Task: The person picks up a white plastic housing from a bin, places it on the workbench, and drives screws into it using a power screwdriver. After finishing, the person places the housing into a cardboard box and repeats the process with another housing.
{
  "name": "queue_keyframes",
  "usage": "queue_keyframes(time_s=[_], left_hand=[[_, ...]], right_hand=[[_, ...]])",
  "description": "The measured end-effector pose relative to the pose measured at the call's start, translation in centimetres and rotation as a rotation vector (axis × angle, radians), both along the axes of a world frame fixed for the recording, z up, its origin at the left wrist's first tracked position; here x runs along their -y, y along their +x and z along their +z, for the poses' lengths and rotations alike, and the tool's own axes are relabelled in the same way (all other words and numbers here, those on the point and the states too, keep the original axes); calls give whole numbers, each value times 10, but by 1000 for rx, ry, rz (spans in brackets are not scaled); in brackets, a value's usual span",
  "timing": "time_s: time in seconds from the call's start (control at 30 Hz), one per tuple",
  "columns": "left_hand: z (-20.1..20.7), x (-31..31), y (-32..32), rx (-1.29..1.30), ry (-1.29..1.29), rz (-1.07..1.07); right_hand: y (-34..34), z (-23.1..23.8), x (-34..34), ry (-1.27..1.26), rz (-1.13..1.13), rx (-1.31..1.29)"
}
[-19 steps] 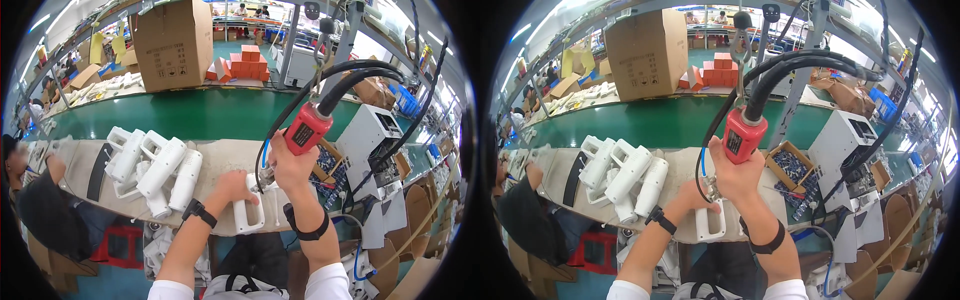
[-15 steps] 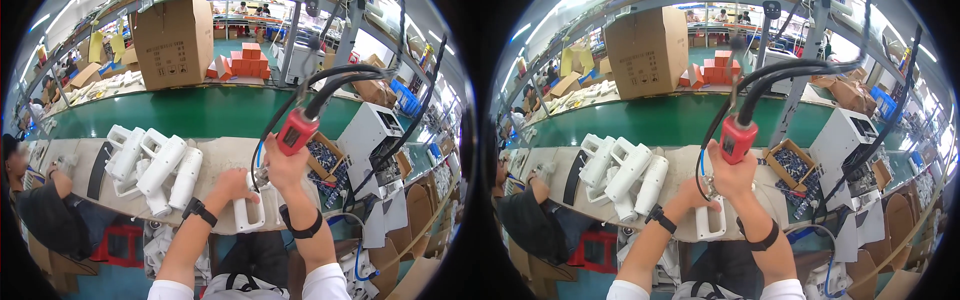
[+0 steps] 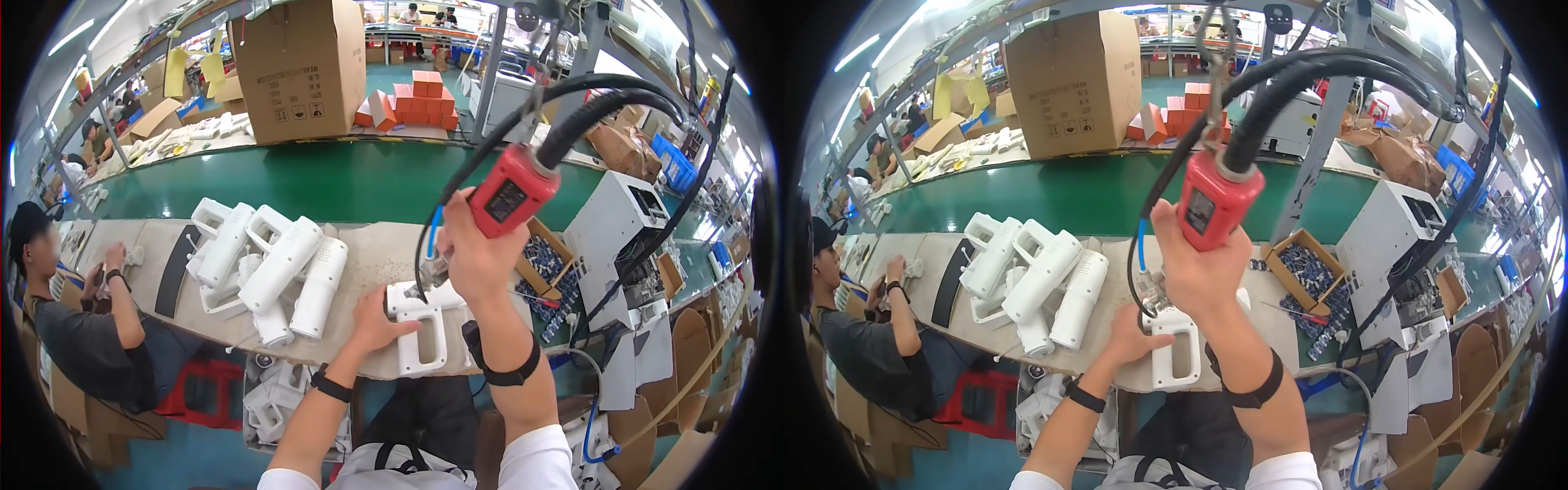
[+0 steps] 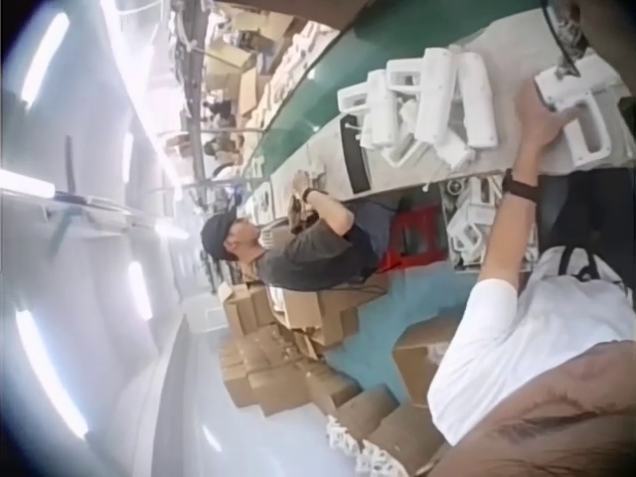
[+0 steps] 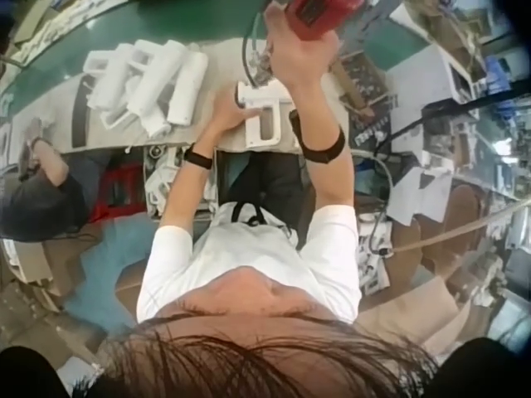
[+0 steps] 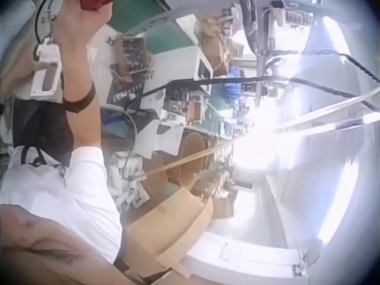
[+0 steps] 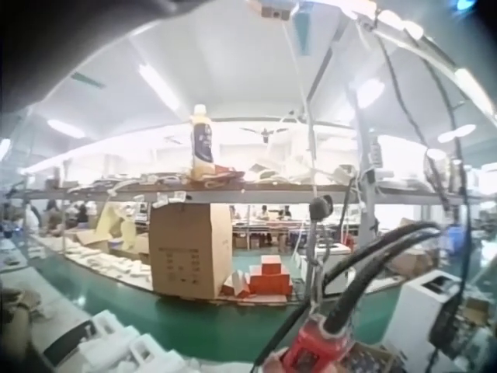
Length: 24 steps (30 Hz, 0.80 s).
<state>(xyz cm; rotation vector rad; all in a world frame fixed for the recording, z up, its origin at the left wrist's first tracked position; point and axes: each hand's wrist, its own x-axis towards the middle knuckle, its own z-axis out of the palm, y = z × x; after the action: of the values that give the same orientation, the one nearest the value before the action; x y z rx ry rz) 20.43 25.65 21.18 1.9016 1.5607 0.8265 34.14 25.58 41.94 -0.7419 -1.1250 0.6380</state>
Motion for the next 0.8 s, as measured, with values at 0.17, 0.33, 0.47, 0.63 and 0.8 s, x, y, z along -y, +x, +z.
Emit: queue_keyframes(time_s=[0.17, 0.33, 0.47, 0.63, 0.8], left_hand=[[-15, 2, 8, -70, -138, 29], [-15, 1, 8, -19, -120, 31], [-15, 2, 6, 6, -150, 42], [-15, 3, 10, -11, -174, 69], [-14, -1, 14, -16, -196, 69]], right_hand=[[-18, -26, -32, -19, 17, 25], [-28, -43, -52, -60, 23, 1], [-35, -60, -64, -125, -32, 31], [-45, -78, -66, -159, 21, 38], [-39, -72, -57, -25, -72, 96]])
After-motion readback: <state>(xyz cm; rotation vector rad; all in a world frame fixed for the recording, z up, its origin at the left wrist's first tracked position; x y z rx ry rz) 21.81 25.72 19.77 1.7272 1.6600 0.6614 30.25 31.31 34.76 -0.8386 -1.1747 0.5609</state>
